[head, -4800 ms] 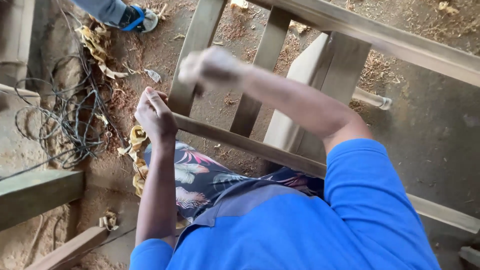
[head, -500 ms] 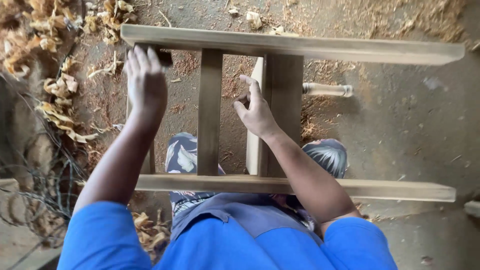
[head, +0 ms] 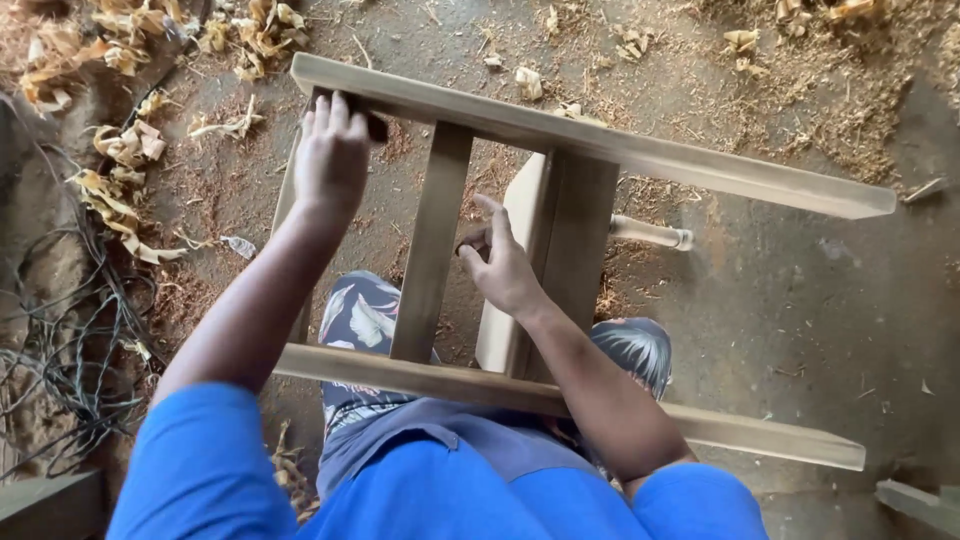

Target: Sanding the wooden legs and rungs of a chair frame using sandpaper in a workshop.

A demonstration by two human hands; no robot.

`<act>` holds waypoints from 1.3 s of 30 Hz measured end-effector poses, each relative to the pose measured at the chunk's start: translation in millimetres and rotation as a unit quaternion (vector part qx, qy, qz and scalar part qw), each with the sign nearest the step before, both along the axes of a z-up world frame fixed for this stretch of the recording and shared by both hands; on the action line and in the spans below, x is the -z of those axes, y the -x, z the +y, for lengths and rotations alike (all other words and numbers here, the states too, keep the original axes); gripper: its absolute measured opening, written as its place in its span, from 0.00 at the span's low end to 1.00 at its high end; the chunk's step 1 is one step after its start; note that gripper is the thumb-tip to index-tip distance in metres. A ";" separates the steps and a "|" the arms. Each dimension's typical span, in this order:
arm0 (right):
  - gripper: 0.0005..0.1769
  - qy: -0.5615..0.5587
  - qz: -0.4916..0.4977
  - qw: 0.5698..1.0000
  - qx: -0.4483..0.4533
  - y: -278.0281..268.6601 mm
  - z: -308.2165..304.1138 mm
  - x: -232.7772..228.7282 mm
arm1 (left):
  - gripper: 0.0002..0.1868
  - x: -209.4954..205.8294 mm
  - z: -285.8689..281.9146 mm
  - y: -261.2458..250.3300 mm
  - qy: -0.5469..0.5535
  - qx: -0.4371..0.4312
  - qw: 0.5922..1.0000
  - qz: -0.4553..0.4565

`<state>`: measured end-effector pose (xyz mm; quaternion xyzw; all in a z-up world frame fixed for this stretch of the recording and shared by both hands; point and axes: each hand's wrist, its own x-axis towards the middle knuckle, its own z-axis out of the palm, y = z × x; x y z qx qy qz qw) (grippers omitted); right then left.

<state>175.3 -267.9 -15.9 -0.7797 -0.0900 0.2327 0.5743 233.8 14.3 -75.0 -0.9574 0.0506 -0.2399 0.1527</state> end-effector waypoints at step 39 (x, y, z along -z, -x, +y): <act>0.33 -0.050 -0.121 0.989 -0.075 4.7 -16.0 -35.6 | 0.18 -13.2 -1.3 -2.1 -0.055 -0.073 0.991 0.100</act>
